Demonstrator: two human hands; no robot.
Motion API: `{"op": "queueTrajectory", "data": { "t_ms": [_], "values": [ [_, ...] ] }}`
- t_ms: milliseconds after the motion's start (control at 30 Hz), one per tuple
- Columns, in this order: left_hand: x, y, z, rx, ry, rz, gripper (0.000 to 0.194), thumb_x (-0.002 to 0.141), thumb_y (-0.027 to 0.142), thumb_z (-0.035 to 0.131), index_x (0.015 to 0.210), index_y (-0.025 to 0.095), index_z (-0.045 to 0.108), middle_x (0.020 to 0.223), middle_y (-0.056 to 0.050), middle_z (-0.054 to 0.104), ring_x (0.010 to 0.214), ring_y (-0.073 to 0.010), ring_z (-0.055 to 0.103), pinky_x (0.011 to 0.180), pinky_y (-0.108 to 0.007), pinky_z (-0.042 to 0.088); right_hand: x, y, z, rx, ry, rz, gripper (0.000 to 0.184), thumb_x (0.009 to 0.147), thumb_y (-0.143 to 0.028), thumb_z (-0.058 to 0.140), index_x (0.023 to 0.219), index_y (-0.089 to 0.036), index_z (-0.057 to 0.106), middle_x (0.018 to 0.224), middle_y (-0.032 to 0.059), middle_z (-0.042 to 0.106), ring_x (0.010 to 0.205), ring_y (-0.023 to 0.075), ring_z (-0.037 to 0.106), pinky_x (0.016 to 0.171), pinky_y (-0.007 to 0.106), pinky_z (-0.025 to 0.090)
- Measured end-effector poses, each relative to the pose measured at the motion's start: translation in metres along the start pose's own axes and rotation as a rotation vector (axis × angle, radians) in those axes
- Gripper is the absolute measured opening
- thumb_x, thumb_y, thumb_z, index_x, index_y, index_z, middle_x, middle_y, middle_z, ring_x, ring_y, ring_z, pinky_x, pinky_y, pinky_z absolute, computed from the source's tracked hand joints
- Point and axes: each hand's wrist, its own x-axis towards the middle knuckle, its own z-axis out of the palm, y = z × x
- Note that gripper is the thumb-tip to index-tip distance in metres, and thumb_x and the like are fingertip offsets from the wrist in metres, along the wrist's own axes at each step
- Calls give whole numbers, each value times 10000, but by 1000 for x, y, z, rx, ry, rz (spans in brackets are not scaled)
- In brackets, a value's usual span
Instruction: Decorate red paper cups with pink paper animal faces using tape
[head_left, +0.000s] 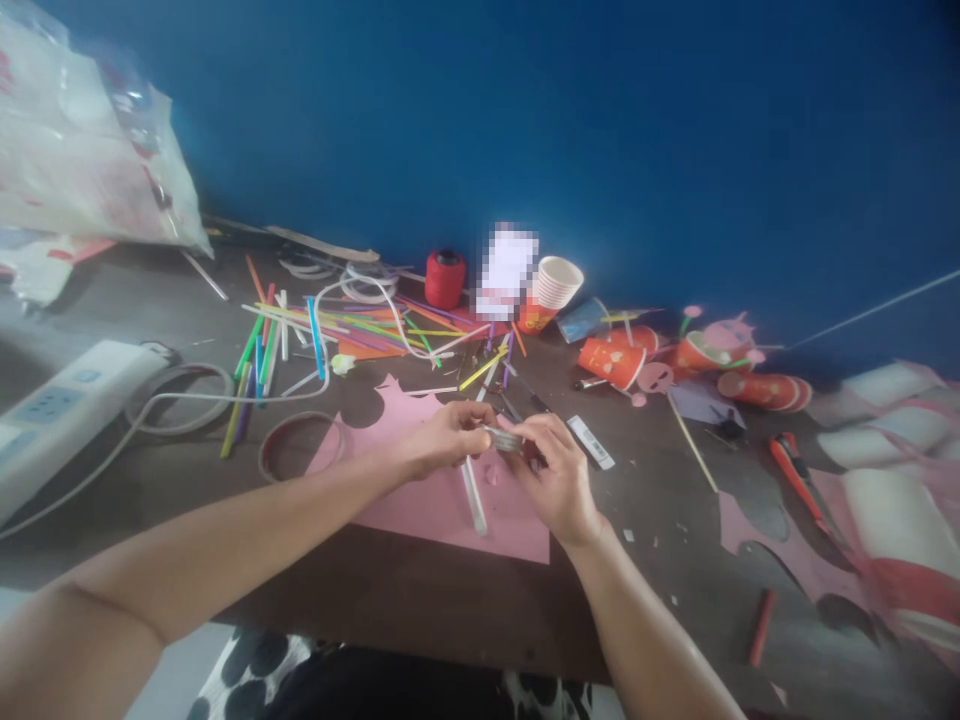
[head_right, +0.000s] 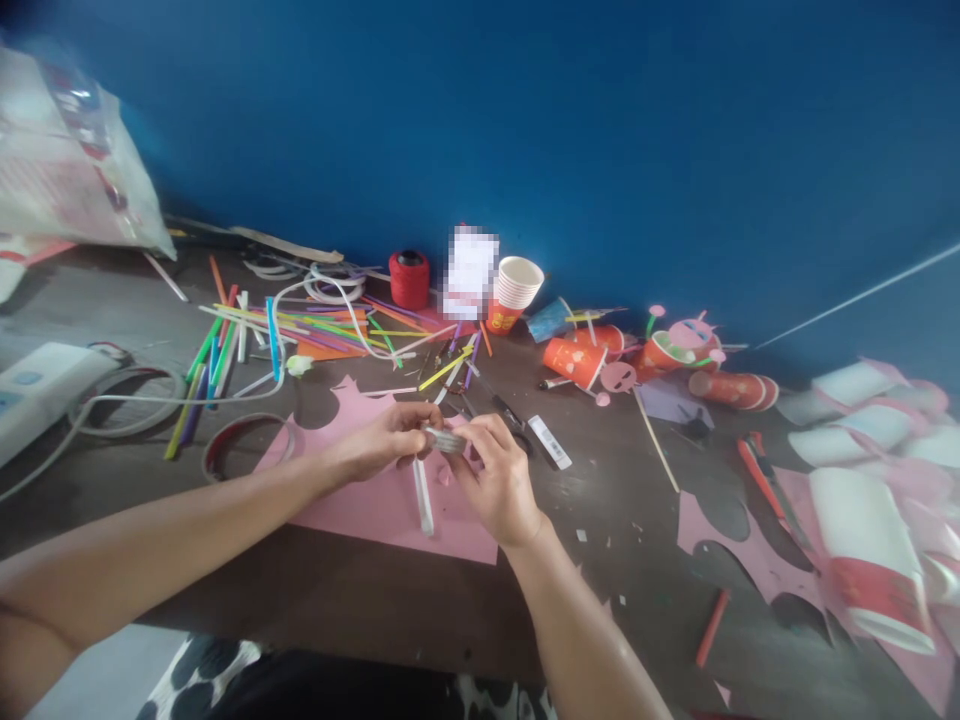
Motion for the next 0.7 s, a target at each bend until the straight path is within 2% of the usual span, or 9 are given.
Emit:
{"op": "queueTrajectory", "data": {
  "t_ms": [100, 233, 467, 700],
  "values": [
    [0, 1, -1, -5, -25, -3, 85, 683, 207, 501, 723, 145, 541, 555, 17, 515, 473, -83, 452, 430, -191, 315, 2, 0, 0, 46, 3, 24, 107, 822, -182, 598, 921, -223, 608, 861, 23, 528, 713, 130, 525, 650, 280, 463],
    [0, 1, -5, -231, -131, -45, 131, 722, 239, 536, 794, 133, 560, 649, -43, 621, 595, -142, 601, 495, -206, 417, 4, 1, -2, 160, 48, 113, 75, 808, -202, 618, 881, -217, 603, 874, 25, 530, 753, 134, 537, 611, 248, 465],
    [3, -5, -6, -485, -154, -104, 144, 687, 188, 572, 822, 139, 562, 631, -19, 609, 540, -127, 594, 444, -188, 426, 1, 11, 4, 432, 78, 285, 127, 779, -250, 654, 874, -209, 580, 850, 10, 528, 704, 122, 552, 560, 231, 455],
    [2, -4, -6, -477, -155, -91, 178, 651, 210, 556, 811, 134, 559, 627, -20, 597, 552, -143, 598, 423, -195, 428, 2, 9, 6, 397, 77, 226, 100, 785, -252, 650, 840, -205, 581, 845, 17, 517, 716, 130, 543, 580, 244, 466]
  ]
}}
